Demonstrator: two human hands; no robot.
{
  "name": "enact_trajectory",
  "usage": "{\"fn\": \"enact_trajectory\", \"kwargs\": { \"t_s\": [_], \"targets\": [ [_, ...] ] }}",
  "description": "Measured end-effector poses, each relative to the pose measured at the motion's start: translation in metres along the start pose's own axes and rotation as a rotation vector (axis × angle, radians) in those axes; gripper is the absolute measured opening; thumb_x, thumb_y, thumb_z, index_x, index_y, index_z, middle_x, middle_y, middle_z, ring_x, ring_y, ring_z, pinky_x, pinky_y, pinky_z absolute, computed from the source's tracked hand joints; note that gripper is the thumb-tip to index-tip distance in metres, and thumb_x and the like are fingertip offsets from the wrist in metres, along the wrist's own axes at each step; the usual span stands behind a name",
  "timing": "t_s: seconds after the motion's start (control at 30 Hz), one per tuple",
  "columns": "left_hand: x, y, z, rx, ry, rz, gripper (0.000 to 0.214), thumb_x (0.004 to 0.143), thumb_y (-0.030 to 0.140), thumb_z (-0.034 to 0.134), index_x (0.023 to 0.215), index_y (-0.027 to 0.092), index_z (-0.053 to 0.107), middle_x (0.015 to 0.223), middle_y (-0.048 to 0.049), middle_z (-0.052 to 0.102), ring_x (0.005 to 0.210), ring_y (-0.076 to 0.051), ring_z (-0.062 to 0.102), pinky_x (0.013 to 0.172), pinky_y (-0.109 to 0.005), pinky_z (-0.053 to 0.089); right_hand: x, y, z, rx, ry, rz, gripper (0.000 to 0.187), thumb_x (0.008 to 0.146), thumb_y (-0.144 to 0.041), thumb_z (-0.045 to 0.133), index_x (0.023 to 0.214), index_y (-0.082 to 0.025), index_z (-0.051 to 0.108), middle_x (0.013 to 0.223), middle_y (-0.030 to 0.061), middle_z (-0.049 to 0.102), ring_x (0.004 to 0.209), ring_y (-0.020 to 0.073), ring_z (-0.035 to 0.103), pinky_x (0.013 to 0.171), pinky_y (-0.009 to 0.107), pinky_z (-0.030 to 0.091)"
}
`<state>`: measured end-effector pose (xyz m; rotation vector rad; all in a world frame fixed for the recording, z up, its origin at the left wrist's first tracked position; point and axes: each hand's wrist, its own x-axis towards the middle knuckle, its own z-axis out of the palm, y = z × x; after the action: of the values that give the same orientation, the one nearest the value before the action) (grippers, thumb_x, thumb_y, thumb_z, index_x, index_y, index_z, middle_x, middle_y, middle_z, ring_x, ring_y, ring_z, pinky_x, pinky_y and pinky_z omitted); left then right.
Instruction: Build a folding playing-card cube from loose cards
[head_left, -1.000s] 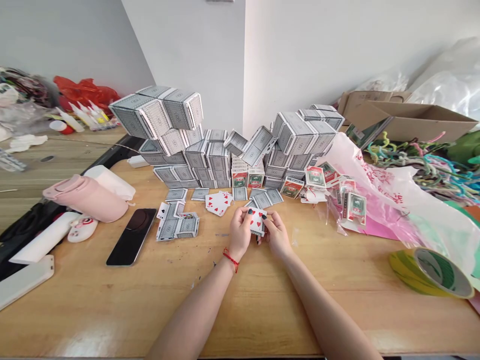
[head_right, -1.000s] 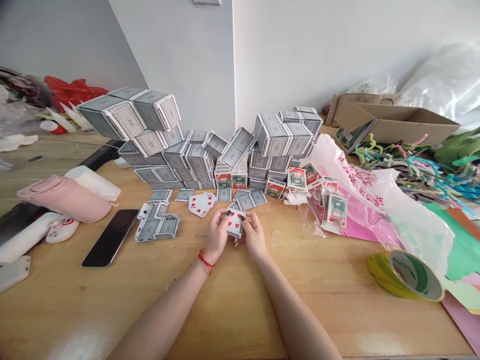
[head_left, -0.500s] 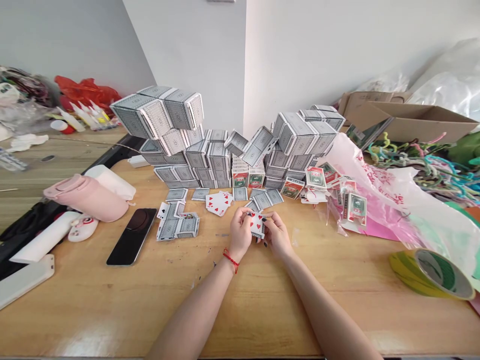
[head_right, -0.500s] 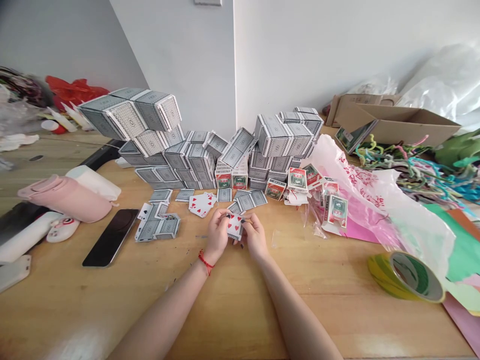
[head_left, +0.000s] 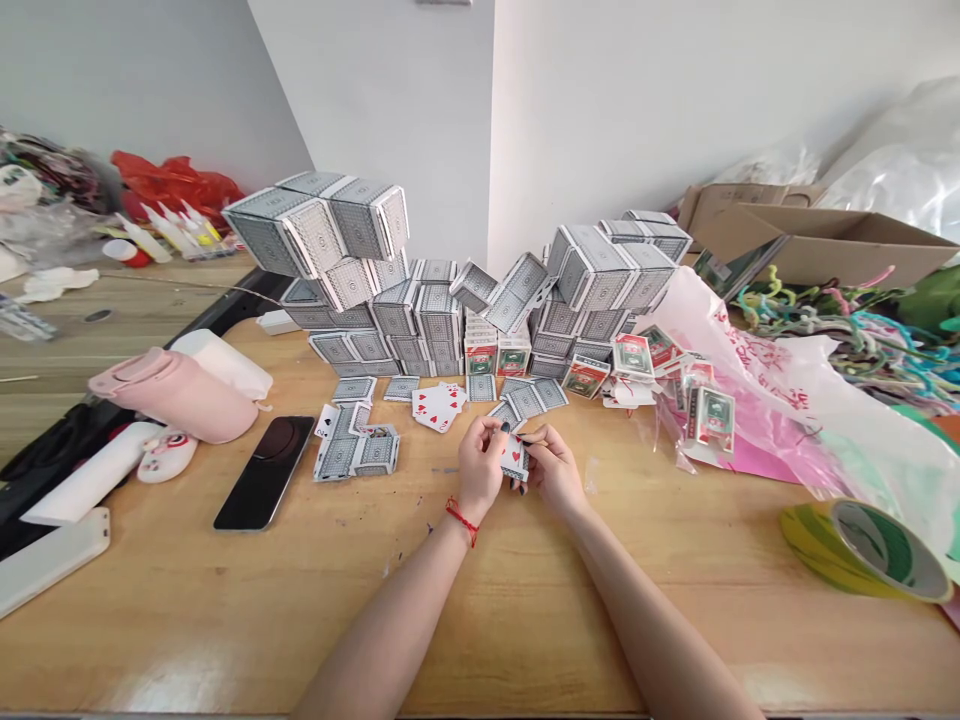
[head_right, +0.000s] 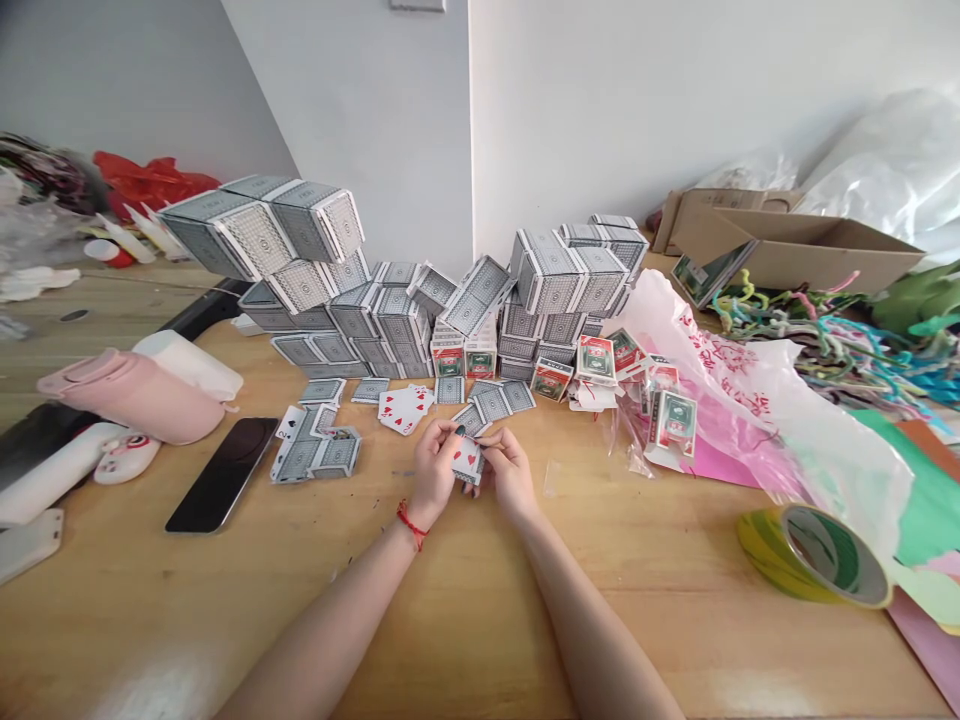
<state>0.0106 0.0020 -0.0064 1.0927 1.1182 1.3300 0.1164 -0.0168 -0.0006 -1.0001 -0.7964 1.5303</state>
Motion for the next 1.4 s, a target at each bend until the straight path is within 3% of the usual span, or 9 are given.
{"fn": "enact_trajectory", "kwargs": {
  "t_s": [0.17, 0.3, 0.5, 0.63, 0.73, 0.83, 0.97, 1.17, 1.4],
  "targets": [
    [0.003, -0.002, -0.004, 0.181, 0.022, 0.128, 0.011, 0.076, 0.027, 0.052, 0.079, 0.017, 0.052, 0.059, 0.0035, 0.047, 0.052, -0.008, 0.043, 0.048, -0.019, 0.035, 0.001, -0.002, -0.003, 0.048, -0.047, 0.064, 0.018, 0.070, -0.033, 0.050, 0.081, -0.023, 0.040, 0.054, -0.0043, 0.060, 0.038, 0.0155, 0.058, 0.029, 0.021, 0.038],
    [0.002, -0.002, -0.007, 0.195, -0.027, 0.176, 0.011, 0.076, 0.026, 0.051, 0.080, 0.017, 0.054, 0.059, 0.0036, 0.048, 0.051, -0.008, 0.043, 0.050, -0.019, 0.036, 0.001, -0.003, -0.003, 0.031, -0.029, 0.141, 0.023, 0.077, -0.043, 0.050, 0.082, -0.020, 0.044, 0.053, -0.0022, 0.060, 0.037, 0.0153, 0.058, 0.026, 0.020, 0.037],
    [0.000, 0.000, -0.008, 0.197, -0.051, 0.203, 0.009, 0.076, 0.025, 0.052, 0.079, 0.018, 0.055, 0.064, 0.0016, 0.054, 0.054, -0.009, 0.048, 0.053, -0.021, 0.040, 0.001, -0.007, -0.011, 0.095, -0.228, 0.284, 0.023, 0.079, -0.038, 0.054, 0.084, -0.017, 0.052, 0.062, 0.0030, 0.065, 0.050, 0.0165, 0.064, 0.033, 0.020, 0.045],
    [0.002, 0.003, -0.007, 0.220, -0.031, 0.213, 0.009, 0.074, 0.023, 0.054, 0.078, 0.017, 0.059, 0.073, -0.0015, 0.059, 0.062, -0.011, 0.053, 0.059, -0.022, 0.043, 0.001, -0.008, -0.016, 0.126, -0.272, 0.309, 0.022, 0.077, -0.036, 0.059, 0.088, -0.019, 0.051, 0.068, 0.0020, 0.067, 0.054, 0.0154, 0.065, 0.038, 0.019, 0.047],
    [0.004, 0.004, -0.006, 0.210, -0.041, 0.142, 0.017, 0.074, 0.024, 0.054, 0.087, 0.017, 0.063, 0.082, -0.0041, 0.062, 0.067, -0.012, 0.056, 0.060, -0.022, 0.044, 0.003, -0.005, -0.016, 0.098, -0.236, 0.266, 0.024, 0.075, -0.039, 0.062, 0.083, -0.019, 0.049, 0.067, 0.0003, 0.066, 0.055, 0.0145, 0.065, 0.039, 0.019, 0.048],
    [0.004, 0.003, -0.004, 0.209, -0.070, 0.048, 0.025, 0.077, 0.029, 0.052, 0.096, 0.016, 0.063, 0.085, -0.0056, 0.064, 0.068, -0.013, 0.057, 0.058, -0.022, 0.044, 0.005, 0.001, -0.013, -0.016, -0.117, 0.164, 0.030, 0.073, -0.045, 0.062, 0.076, -0.020, 0.047, 0.061, -0.0025, 0.062, 0.051, 0.0136, 0.063, 0.040, 0.020, 0.049],
    [0.003, 0.002, -0.002, 0.311, -0.106, 0.099, 0.023, 0.081, 0.035, 0.048, 0.084, 0.016, 0.062, 0.076, -0.0027, 0.062, 0.069, -0.013, 0.055, 0.061, -0.022, 0.042, 0.005, 0.007, -0.010, -0.238, 0.014, 0.042, 0.034, 0.073, -0.052, 0.057, 0.075, -0.020, 0.048, 0.057, -0.0032, 0.060, 0.045, 0.0135, 0.059, 0.039, 0.024, 0.050],
    [0.003, 0.002, -0.002, 0.361, -0.104, 0.116, 0.024, 0.081, 0.037, 0.048, 0.077, 0.016, 0.060, 0.068, 0.0004, 0.058, 0.064, -0.012, 0.051, 0.059, -0.020, 0.038, 0.004, 0.002, -0.012, -0.266, -0.037, -0.021, 0.036, 0.071, -0.052, 0.060, 0.083, -0.017, 0.061, 0.074, 0.0035, 0.068, 0.064, 0.0186, 0.064, 0.056, 0.030, 0.054],
    [0.003, 0.001, -0.002, 0.314, -0.120, 0.107, 0.026, 0.082, 0.037, 0.048, 0.082, 0.016, 0.064, 0.078, -0.0029, 0.065, 0.073, -0.015, 0.057, 0.066, -0.023, 0.042, 0.008, 0.004, -0.018, -0.250, -0.046, -0.075, 0.039, 0.069, -0.049, 0.063, 0.090, -0.017, 0.070, 0.089, 0.0067, 0.071, 0.077, 0.0223, 0.065, 0.073, 0.035, 0.052]
  ]
}}
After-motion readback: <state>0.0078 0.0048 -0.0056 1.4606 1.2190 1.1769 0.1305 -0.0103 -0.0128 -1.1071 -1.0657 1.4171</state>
